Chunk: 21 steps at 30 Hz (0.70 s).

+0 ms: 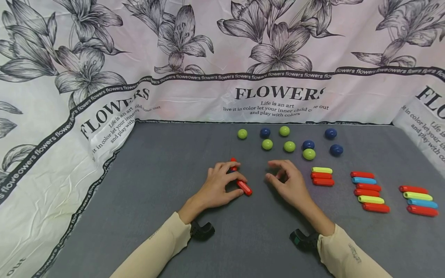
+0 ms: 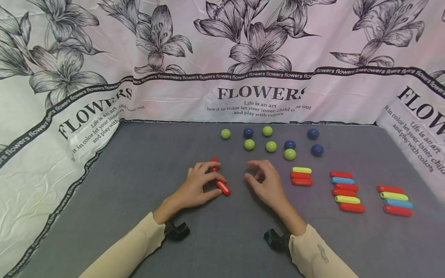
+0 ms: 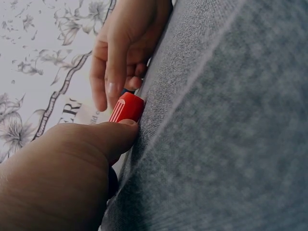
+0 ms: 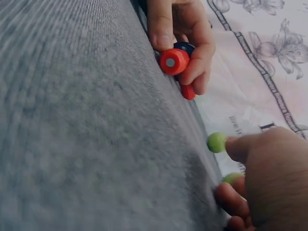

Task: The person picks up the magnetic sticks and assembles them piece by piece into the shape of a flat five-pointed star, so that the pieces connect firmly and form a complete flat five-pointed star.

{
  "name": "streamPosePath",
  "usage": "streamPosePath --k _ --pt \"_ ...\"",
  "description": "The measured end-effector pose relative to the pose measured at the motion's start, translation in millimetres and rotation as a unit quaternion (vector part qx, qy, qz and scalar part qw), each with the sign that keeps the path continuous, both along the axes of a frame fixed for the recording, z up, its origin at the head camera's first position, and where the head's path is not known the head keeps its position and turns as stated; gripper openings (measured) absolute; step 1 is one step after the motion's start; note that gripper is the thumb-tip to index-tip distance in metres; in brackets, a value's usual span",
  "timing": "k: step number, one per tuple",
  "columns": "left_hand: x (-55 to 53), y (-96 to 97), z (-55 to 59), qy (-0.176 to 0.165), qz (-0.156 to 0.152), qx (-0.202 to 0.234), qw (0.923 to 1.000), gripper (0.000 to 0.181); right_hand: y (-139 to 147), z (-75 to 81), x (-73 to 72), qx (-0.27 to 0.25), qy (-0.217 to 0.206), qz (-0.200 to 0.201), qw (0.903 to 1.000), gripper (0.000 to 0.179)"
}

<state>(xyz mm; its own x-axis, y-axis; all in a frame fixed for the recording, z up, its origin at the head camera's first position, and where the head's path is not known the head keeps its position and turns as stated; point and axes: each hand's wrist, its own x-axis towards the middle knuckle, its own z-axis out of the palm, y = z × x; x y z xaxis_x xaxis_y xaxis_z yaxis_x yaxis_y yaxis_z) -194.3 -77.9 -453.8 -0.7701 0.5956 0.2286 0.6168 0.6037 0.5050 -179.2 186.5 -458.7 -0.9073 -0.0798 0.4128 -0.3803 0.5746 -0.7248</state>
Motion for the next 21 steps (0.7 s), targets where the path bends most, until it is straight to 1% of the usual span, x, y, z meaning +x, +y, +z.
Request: streamPosePath --k 3,7,11,14,16,19,21 --pt "0.2 0.4 -0.6 0.005 -0.001 0.007 1.0000 0.026 -1 2.1 -7.4 0.032 -0.007 0.000 0.9995 0.048" --pt "0.4 0.3 -1.5 0.010 -0.002 0.007 0.9999 0.026 -4 7.3 -20.9 0.082 -0.033 0.010 0.9960 0.067" --pt "0.8 -0.2 -3.1 0.016 -0.002 0.009 0.9998 0.026 -9 9.8 -40.3 0.094 -0.036 -0.007 0.9949 0.073" --pt "1.0 0.0 -3.9 0.020 -0.001 0.008 0.9998 0.026 -11 11.0 -53.5 0.095 -0.036 -0.023 0.9946 0.069" --pt "0.8 0.1 -4.1 0.020 -0.001 0.008 0.9998 0.026 -11 12.0 -59.7 0.101 -0.036 -0.032 0.9937 0.062" --pt "-0.3 -0.1 -4.5 0.022 0.001 0.007 0.9997 0.025 -12 12.7 -65.2 0.104 -0.040 -0.041 0.9930 0.050" --pt "-1.1 -1.0 -4.2 0.022 0.001 0.008 0.9997 0.025 -12 12.8 -66.4 0.102 -0.037 -0.039 0.9933 0.043"
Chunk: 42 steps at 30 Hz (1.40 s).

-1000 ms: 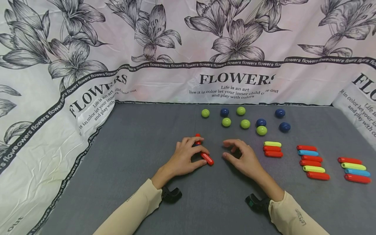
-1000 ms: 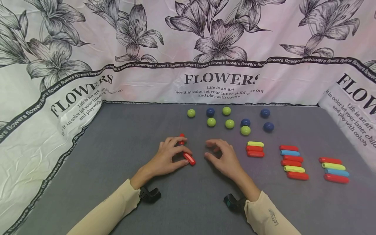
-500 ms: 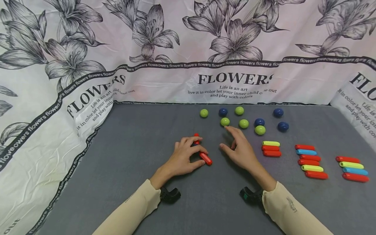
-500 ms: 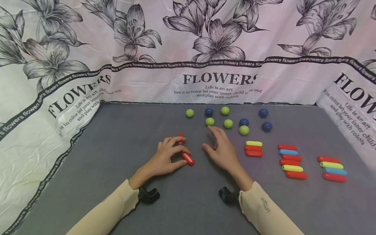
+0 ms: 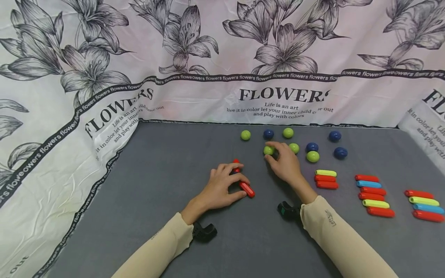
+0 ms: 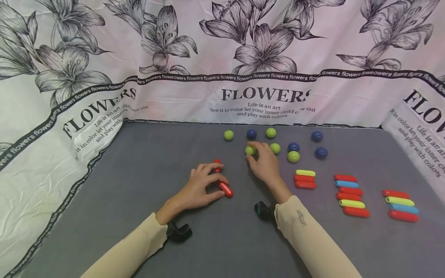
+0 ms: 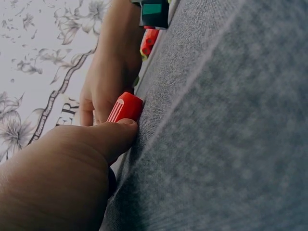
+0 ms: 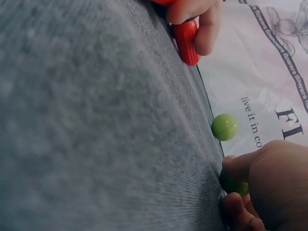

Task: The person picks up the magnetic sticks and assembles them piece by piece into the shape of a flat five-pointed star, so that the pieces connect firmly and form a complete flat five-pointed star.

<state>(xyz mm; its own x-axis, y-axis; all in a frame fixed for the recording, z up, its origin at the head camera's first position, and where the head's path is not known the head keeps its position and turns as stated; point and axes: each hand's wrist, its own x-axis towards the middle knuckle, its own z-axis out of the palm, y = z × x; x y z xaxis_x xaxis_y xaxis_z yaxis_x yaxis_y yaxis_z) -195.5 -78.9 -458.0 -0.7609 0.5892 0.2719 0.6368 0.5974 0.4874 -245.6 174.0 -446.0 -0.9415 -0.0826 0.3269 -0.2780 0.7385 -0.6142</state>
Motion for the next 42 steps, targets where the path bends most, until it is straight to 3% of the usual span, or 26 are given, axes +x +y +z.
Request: streamPosePath --k 8,18,24,35,42 --pt "-0.5 0.5 1.0 -0.007 0.001 0.000 1.0000 0.027 5 -3.0 13.9 -0.011 -0.008 0.051 0.9986 0.040" --pt "-0.4 0.7 1.0 -0.018 0.005 -0.004 0.9998 0.029 7 -12.8 53.0 -0.063 -0.043 0.126 0.9891 0.037" --pt "0.8 2.4 2.2 -0.019 0.007 0.006 0.9998 0.029 8 -11.9 71.1 -0.062 -0.049 0.159 0.9840 0.034" --pt "0.0 2.5 1.5 -0.026 0.008 0.014 0.9995 0.028 4 -13.4 82.7 -0.054 -0.024 0.218 0.9741 0.038" --pt "0.6 3.0 2.2 -0.032 0.009 0.018 0.9993 0.026 0 -13.2 87.9 -0.055 -0.015 0.215 0.9749 0.041"
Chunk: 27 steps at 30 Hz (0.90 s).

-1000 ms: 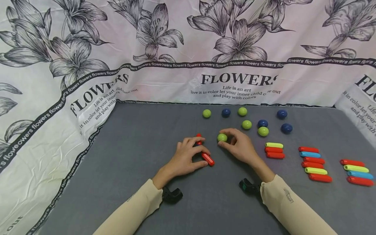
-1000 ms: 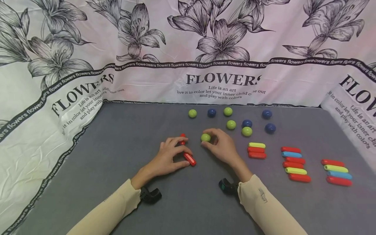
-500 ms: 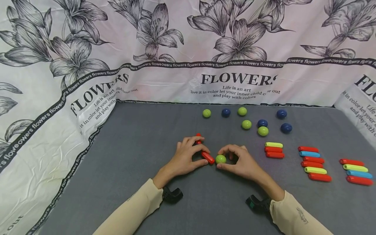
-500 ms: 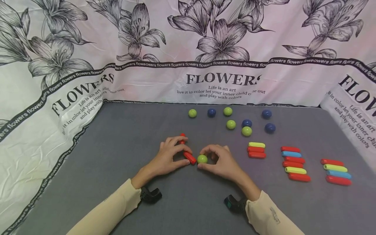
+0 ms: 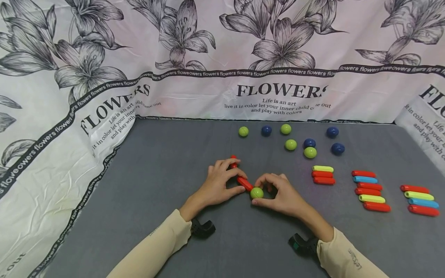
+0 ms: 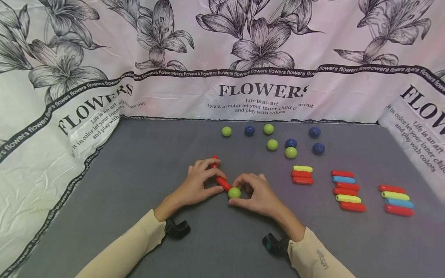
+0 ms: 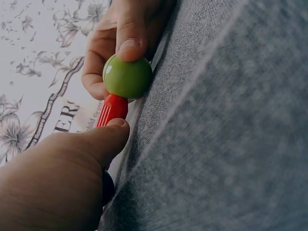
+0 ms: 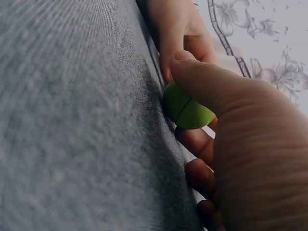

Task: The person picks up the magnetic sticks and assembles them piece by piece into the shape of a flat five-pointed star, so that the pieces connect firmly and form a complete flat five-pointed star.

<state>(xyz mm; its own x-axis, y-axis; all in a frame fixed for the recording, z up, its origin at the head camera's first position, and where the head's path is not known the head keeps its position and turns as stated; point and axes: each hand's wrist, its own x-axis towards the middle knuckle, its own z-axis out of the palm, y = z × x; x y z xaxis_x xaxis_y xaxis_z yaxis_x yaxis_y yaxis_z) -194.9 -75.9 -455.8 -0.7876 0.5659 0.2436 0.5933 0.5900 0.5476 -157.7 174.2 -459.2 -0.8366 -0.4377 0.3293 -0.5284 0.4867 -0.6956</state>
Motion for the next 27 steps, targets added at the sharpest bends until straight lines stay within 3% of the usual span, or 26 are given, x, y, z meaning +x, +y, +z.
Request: streamPosePath --k 8,12,16,21,27 --pt "0.0 -0.3 -1.0 -0.023 0.019 0.026 0.9992 0.030 0 0.4 -0.1 0.000 -0.001 0.011 0.9999 0.040" --pt "-0.3 0.0 1.0 -0.050 0.041 0.080 0.9947 0.039 0 -0.3 0.2 -0.008 0.002 0.023 0.9997 0.037" --pt "0.3 0.0 3.6 -0.063 0.059 0.132 0.9875 0.032 -5 -0.8 2.7 -0.021 0.005 0.045 0.9987 0.034" --pt "0.0 0.5 2.2 -0.050 0.072 0.108 0.9902 0.032 -12 -0.2 8.1 -0.032 0.007 0.082 0.9961 0.032" --pt "-1.3 1.0 1.8 -0.029 0.082 0.086 0.9925 0.028 -15 1.5 10.7 -0.053 0.010 0.094 0.9941 0.032"
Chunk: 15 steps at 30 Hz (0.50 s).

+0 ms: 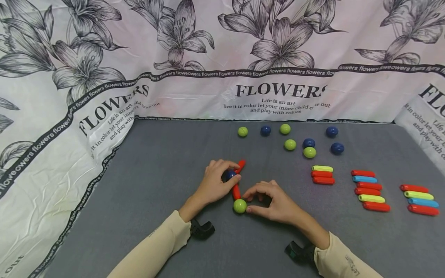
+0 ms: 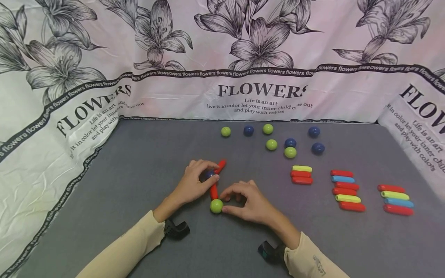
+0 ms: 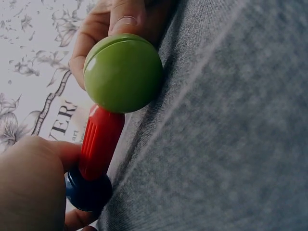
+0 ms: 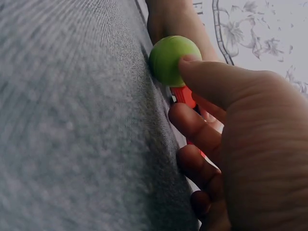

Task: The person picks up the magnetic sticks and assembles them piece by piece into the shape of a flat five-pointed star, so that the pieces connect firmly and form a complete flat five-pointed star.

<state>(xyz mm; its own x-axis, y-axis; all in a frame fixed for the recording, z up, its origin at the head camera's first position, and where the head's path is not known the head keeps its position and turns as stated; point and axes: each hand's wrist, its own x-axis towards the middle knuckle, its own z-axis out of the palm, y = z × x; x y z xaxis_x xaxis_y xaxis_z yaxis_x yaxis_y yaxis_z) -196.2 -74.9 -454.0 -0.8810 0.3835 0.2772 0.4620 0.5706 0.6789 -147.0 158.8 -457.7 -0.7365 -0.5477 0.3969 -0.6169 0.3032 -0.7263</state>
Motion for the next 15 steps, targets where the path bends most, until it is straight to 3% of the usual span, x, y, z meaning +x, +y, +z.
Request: streamPosePath --k 15 --pt "0.0 1.4 1.8 -0.026 0.040 -0.004 0.9989 0.041 0.4 0.2 0.0 -0.055 -0.030 -0.034 0.9975 0.020"
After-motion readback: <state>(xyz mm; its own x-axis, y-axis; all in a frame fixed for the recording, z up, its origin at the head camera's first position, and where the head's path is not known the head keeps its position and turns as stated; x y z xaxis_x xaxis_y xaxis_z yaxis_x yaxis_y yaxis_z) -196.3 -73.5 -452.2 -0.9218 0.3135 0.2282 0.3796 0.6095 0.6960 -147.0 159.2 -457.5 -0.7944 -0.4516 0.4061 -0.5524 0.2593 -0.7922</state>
